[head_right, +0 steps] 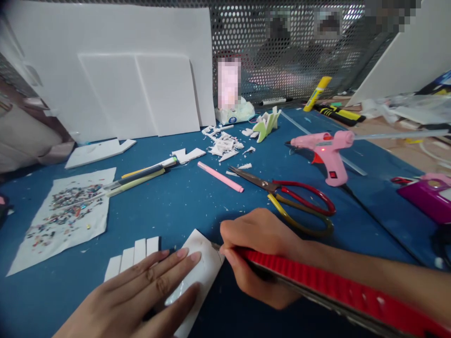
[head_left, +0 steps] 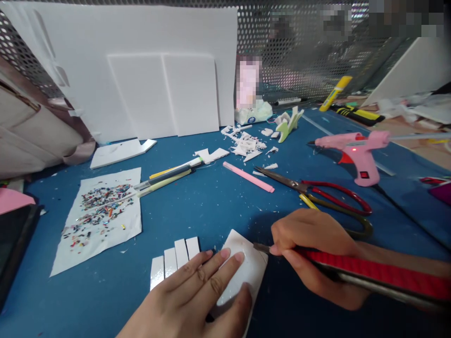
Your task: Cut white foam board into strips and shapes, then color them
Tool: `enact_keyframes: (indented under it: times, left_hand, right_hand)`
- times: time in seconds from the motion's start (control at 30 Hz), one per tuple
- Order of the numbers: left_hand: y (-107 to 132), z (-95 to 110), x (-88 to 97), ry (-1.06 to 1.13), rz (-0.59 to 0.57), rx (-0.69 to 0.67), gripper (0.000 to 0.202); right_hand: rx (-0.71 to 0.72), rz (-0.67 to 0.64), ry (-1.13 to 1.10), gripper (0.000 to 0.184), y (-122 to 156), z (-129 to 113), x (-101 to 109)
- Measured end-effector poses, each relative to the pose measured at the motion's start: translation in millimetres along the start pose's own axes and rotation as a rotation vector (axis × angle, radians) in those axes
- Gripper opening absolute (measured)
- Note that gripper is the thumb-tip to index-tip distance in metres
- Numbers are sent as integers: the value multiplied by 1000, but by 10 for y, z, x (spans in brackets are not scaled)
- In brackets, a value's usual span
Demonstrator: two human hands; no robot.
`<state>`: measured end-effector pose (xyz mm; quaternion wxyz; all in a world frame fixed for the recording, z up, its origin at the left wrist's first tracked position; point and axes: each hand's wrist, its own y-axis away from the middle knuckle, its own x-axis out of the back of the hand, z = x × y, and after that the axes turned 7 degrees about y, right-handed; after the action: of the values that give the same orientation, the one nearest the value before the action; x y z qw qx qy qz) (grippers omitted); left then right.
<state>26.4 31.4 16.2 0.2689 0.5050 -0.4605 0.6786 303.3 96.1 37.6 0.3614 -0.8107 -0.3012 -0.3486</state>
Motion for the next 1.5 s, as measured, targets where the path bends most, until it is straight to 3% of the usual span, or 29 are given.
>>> enact_keyframes:
  times: [0.2, 0.4, 0.7, 0.83, 0.93, 1.5]
  left_hand:
    - [-23, -9, 20, -18, -27, 2, 31]
    - [0, -7, -4, -19, -25, 7, 32]
    - [-22, -45, -1, -20, -36, -59, 36]
    - [-49, -27, 4, -15, -4, -53, 34]
    - [-44, -17, 8, 0, 7, -56, 29]
    - [-15, 7, 60, 3, -24, 23, 29]
  right_hand:
    - [48, -21, 97, 18, -20, -87, 22]
    - [-1, -20, 102, 20, 39, -142, 23]
    - [-134, 233, -94, 11, 14, -54, -16]
    - [-92, 133, -123, 1, -5, 3, -71]
    - [-127, 88, -108, 5, -16, 16, -88]
    - [-134, -9, -307, 3, -92, 163, -111]
